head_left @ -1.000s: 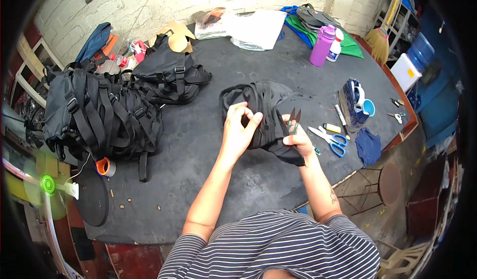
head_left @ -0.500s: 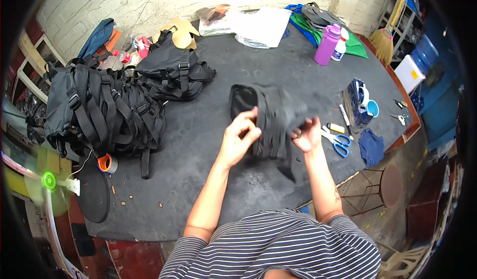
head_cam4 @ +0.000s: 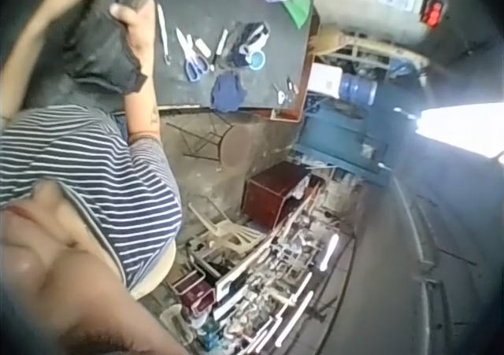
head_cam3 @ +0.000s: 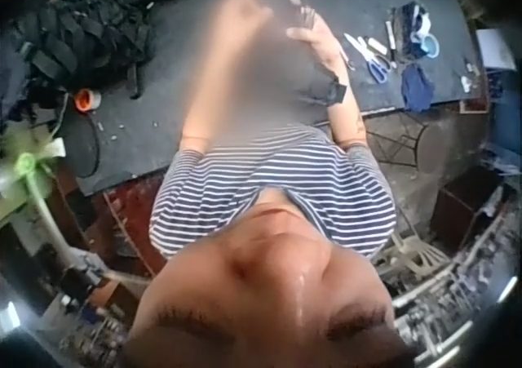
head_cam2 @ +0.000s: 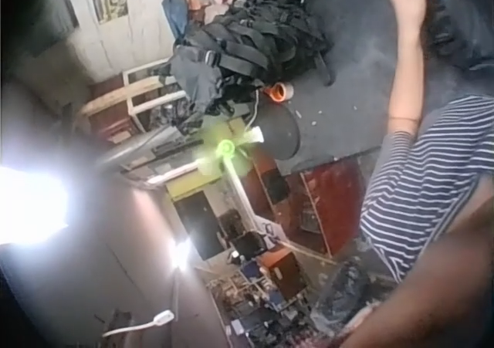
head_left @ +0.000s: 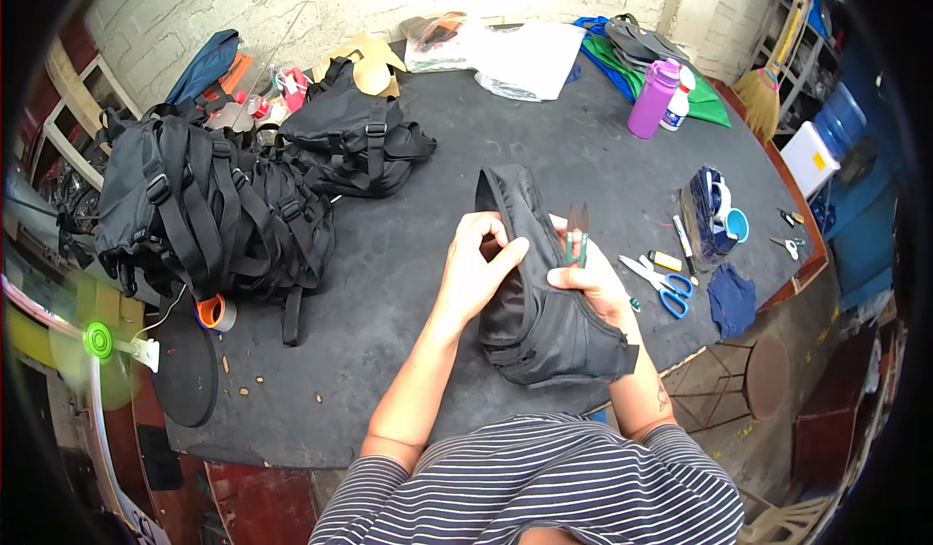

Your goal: Cleaning and inspecting a black fabric bag using a brush and scissors.

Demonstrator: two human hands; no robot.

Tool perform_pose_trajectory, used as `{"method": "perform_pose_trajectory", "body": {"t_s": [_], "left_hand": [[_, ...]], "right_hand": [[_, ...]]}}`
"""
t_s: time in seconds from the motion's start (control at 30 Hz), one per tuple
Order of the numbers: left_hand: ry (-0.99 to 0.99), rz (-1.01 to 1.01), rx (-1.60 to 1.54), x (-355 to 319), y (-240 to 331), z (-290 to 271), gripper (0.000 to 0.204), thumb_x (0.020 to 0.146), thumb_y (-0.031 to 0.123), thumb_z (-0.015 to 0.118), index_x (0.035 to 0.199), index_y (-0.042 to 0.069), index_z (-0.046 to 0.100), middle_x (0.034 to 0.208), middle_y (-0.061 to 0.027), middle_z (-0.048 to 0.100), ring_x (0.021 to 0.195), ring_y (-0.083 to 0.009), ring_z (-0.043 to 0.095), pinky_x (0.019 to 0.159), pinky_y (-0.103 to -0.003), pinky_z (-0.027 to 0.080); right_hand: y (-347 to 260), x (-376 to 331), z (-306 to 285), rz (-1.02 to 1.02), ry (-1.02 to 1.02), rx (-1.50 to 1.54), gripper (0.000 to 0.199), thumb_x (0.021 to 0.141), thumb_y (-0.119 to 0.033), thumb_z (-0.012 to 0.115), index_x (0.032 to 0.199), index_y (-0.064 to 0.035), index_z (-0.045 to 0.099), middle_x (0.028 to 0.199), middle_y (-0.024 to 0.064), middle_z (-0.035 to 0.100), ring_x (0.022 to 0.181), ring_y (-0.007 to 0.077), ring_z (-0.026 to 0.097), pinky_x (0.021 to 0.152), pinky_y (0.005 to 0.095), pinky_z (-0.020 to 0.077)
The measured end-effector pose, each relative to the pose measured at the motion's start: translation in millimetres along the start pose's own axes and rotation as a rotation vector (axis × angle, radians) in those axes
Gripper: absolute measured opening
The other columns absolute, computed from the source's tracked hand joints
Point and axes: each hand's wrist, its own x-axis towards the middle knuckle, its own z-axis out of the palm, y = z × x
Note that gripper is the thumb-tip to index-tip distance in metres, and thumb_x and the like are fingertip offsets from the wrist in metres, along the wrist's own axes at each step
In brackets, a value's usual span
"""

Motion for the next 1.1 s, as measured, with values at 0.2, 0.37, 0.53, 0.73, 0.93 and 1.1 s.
{"method": "perform_pose_trajectory", "body": {"t_s": [0.2, 0.37, 0.53, 0.73, 0.93, 1.1], "left_hand": [[-0.115, 0.495, 0.283, 0.8, 38.2, -4.4, 0.017, 0.073, -0.003, 0.064, 0.081, 0.0, 0.048, 0.117, -0.0178, 0.057, 0.116, -0.0267, 0.053, 0.091, -0.034, 0.044], [-0.022, 0.249, 0.28, 1.8, 29.5, 10.9, 0.027, 0.072, 0.003, 0.071, 0.095, 0.001, 0.056, 0.088, -0.0078, 0.061, 0.082, -0.0179, 0.059, 0.078, -0.029, 0.048], [0.102, 0.265, 0.038, 8.3, 25.9, 15.4, 0.044, 0.071, -0.002, 0.074, 0.11, 0.003, 0.056, 0.091, -0.002, 0.059, 0.082, -0.0104, 0.055, 0.079, -0.024, 0.046], [0.199, 0.568, 0.166, 18.1, 51.4, 12.4, 0.036, 0.072, -0.005, 0.069, 0.106, 0.003, 0.062, 0.093, -0.0082, 0.058, 0.069, -0.0142, 0.059, 0.064, -0.025, 0.05], [0.346, 0.405, -0.092, 28.1, 55.6, 13.0, 0.018, 0.09, 0.006, 0.053, 0.073, -0.001, 0.053, 0.067, -0.0042, 0.055, 0.057, -0.0102, 0.054, 0.053, -0.024, 0.044], [0.28, 0.44, -0.027, 36.9, 36.2, -4.2, 0.02, 0.086, 0.018, 0.063, 0.077, 0.002, 0.057, 0.074, -0.0031, 0.054, 0.065, -0.0101, 0.05, 0.064, -0.026, 0.043]], "right_hand": [[-1.7, 1.8, -23.6, -0.284, 0.059, 0.161, 0.058, 0.076, -0.009, 0.07, 0.125, -0.0138, 0.04, 0.084, -0.0064, 0.049, 0.064, 0.0058, 0.047, 0.056, 0.0239, 0.0397], [-25.4, 16.2, -8.9, -0.289, 0.2, 0.137, 0.054, 0.08, -0.009, 0.064, 0.127, -0.0129, 0.037, 0.08, -0.0075, 0.043, 0.055, 0.0009, 0.038, 0.049, 0.0176, 0.0334], [-19.2, 21.2, 2.1, -0.321, 0.065, 0.133, 0.054, 0.081, -0.003, 0.06, 0.129, -0.005, 0.036, 0.097, -0.0017, 0.055, 0.053, 0.0006, 0.034, 0.048, 0.0174, 0.0315], [-15.0, 21.4, 13.5, -0.28, 0.089, 0.017, 0.054, 0.079, -0.003, 0.061, 0.128, -0.0043, 0.037, 0.095, -0.0004, 0.054, 0.051, 0.0006, 0.033, 0.046, 0.018, 0.0305], [-5.0, 15.3, 15.5, -0.314, 0.144, 0.008, 0.055, 0.081, 0.001, 0.06, 0.13, -0.002, 0.036, 0.103, 0.0036, 0.049, 0.049, 0.0025, 0.036, 0.044, 0.0207, 0.032], [-2.8, 16.0, 9.3, -0.339, 0.136, 0.049, 0.054, 0.081, 0.001, 0.058, 0.131, -0.0016, 0.035, 0.102, 0.0042, 0.05, 0.049, 0.0025, 0.038, 0.044, 0.0208, 0.0327]]}}
